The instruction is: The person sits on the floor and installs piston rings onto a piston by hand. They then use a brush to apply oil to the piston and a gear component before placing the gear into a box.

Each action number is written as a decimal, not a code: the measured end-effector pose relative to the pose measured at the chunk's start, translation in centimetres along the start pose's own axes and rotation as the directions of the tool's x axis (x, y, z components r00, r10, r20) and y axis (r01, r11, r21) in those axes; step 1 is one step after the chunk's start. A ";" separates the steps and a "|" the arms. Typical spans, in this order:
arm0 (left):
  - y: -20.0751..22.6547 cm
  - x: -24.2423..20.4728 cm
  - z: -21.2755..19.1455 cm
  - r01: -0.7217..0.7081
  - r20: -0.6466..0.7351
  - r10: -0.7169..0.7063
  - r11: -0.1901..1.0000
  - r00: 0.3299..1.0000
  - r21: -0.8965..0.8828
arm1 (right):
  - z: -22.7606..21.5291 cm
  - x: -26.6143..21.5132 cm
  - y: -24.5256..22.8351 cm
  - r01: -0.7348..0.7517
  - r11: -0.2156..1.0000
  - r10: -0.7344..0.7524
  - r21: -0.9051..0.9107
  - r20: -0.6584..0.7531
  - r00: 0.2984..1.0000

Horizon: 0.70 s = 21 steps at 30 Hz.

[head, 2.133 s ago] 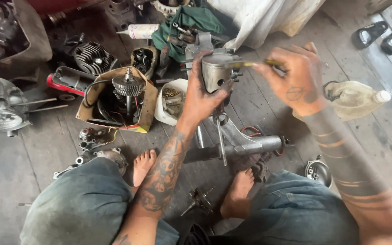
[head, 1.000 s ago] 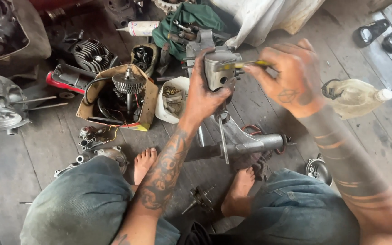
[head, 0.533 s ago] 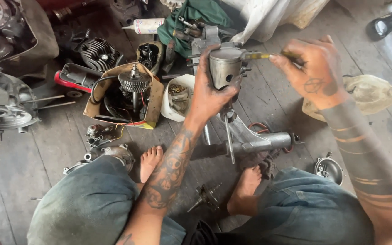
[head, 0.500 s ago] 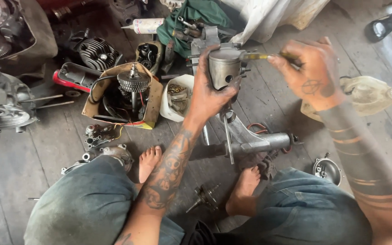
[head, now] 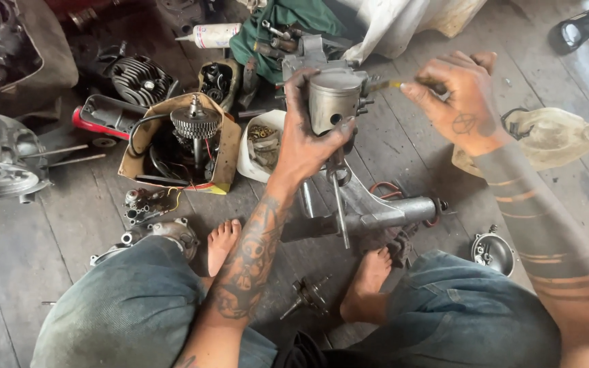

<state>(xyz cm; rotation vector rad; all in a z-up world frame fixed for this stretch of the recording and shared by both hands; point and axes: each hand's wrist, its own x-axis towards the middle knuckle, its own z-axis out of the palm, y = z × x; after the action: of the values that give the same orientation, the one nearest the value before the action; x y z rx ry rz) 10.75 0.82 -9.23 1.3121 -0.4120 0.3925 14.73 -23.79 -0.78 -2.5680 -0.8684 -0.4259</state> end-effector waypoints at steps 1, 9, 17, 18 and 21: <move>0.2 0.0 0.0 0.022 -0.005 -0.022 0.998 1.000 -0.064 | 0.1 0.0 -0.2 -0.003 1.000 0.003 0.022 -0.002 1.000; -0.3 -0.2 0.2 -0.034 -0.072 0.034 0.999 0.997 0.001 | 0.3 0.5 -0.1 0.012 0.995 -0.013 0.095 0.013 1.000; -0.5 -0.8 0.4 -0.041 -0.131 0.053 0.995 0.990 0.093 | 0.8 1.1 -0.8 0.027 0.965 -0.034 0.260 0.022 0.999; -0.6 -0.6 0.4 -0.057 -0.131 0.069 0.994 0.989 0.094 | 0.4 1.0 -0.7 0.040 0.967 -0.045 0.253 0.012 0.999; -0.5 -1.0 0.4 -0.047 -0.147 0.073 0.984 0.986 0.172 | 0.1 0.2 -1.8 -0.041 0.992 0.044 0.120 -0.022 0.999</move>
<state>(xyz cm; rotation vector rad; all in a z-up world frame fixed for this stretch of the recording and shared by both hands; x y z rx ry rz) 10.05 0.26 -10.06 1.4247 -0.2953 0.5851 13.75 -22.33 -0.32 -2.4619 -0.8043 -0.3800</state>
